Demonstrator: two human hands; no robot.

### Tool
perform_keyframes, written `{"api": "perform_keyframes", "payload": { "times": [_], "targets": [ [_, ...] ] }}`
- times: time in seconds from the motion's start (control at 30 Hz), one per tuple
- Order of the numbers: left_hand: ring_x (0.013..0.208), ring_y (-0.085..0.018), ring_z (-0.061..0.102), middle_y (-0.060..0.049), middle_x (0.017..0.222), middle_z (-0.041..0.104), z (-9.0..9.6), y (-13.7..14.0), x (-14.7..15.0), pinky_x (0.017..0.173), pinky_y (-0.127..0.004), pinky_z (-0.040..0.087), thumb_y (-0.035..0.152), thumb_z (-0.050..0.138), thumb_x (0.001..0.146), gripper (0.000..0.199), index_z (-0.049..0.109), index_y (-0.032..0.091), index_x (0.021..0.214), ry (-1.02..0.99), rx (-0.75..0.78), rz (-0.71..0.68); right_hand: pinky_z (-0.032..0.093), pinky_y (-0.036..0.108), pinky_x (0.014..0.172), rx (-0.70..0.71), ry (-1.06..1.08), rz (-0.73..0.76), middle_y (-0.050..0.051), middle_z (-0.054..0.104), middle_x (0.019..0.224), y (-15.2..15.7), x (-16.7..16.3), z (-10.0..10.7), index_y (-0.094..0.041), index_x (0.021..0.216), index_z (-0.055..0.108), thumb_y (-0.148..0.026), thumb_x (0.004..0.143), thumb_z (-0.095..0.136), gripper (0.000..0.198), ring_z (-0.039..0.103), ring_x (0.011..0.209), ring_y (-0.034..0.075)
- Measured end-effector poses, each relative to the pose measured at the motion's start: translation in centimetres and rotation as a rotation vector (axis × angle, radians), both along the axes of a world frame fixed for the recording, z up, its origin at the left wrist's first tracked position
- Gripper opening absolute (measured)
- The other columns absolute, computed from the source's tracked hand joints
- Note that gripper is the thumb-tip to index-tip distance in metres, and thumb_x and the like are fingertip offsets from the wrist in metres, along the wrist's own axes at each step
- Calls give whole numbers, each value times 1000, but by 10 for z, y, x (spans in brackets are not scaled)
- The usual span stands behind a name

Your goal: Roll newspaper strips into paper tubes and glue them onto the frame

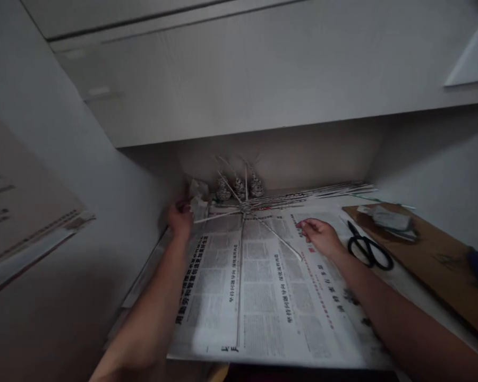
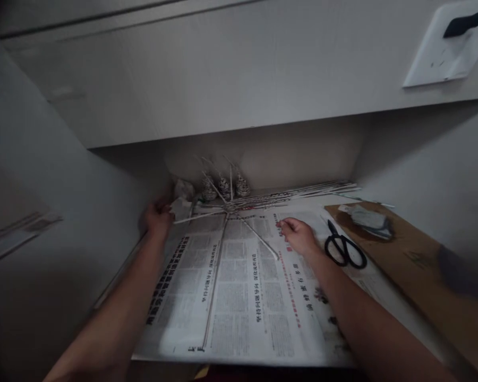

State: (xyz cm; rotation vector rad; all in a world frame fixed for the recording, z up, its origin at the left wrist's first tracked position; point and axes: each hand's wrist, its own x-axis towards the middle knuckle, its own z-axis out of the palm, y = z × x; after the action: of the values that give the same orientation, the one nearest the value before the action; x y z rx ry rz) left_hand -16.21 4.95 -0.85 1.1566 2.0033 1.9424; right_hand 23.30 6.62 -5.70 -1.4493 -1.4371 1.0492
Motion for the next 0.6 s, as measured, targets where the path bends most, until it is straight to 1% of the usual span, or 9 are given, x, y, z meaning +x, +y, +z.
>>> {"api": "perform_keyframes", "payload": {
  "times": [0.03, 0.07, 0.1, 0.13, 0.2, 0.27, 0.33, 0.47, 0.6],
  "targets": [
    [97, -22, 60, -12, 105, 64, -5, 1, -10, 74, -28, 46, 21, 53, 76, 35, 56, 13, 109, 43, -43, 58, 40, 18, 35, -4, 6, -1, 2, 55, 73, 1, 0, -1, -18, 92, 65, -44, 78, 53, 31, 46, 51, 9],
    [99, -22, 60, -13, 106, 64, -10, 2, -17, 76, -29, 45, 20, 51, 76, 33, 56, 12, 108, 144, -162, 99, 40, 18, 35, -6, 10, -1, 2, 55, 73, 2, 1, -1, -18, 92, 65, -44, 78, 53, 32, 46, 51, 10],
    [97, -23, 61, -13, 103, 65, -15, 2, -22, 77, -30, 45, 20, 52, 76, 31, 58, 11, 105, 223, -289, 98, 40, 18, 35, -4, 13, -1, 2, 56, 73, 2, 1, -2, -18, 92, 65, -44, 78, 53, 32, 46, 51, 9],
    [94, -24, 62, -13, 99, 67, -19, 4, -24, 76, -30, 45, 22, 56, 74, 29, 60, 11, 100, 269, -377, 78, 40, 18, 36, 5, 16, 3, 2, 56, 72, 3, 2, -3, -18, 91, 65, -44, 77, 54, 32, 46, 50, 9],
    [88, -26, 63, -13, 92, 69, -25, 7, -25, 73, -32, 45, 27, 66, 67, 28, 63, 12, 91, 317, -499, 21, 39, 18, 36, 39, 20, 15, 2, 56, 69, 6, 3, -6, -16, 89, 66, -44, 77, 54, 32, 46, 49, 9],
    [85, -28, 63, -12, 88, 69, -30, 10, -24, 72, -34, 44, 31, 74, 58, 33, 65, 13, 84, 337, -554, -6, 39, 18, 39, 76, 21, 31, 1, 56, 65, 9, 5, -9, -15, 88, 66, -43, 77, 54, 32, 46, 48, 8],
    [85, -30, 63, -12, 86, 70, -34, 13, -24, 73, -35, 43, 30, 76, 54, 30, 66, 15, 77, 359, -600, -9, 40, 18, 42, 103, 15, 45, 1, 56, 64, 12, 7, -12, -15, 87, 66, -42, 78, 54, 31, 47, 48, 8],
    [83, -29, 63, -11, 81, 70, -35, 11, -27, 72, -35, 43, 31, 67, 63, 17, 68, 16, 73, 376, -606, -5, 41, 19, 45, 124, 7, 61, 1, 58, 66, 15, 10, -16, -16, 88, 66, -42, 79, 54, 31, 48, 48, 8],
    [84, -29, 62, -11, 79, 69, -28, 3, -31, 73, -36, 43, 31, 59, 71, 21, 69, 16, 80, 352, -516, 35, 41, 20, 45, 129, 1, 71, 0, 57, 65, 16, 12, -16, -15, 88, 66, -43, 79, 53, 32, 48, 47, 8]
  ]
}}
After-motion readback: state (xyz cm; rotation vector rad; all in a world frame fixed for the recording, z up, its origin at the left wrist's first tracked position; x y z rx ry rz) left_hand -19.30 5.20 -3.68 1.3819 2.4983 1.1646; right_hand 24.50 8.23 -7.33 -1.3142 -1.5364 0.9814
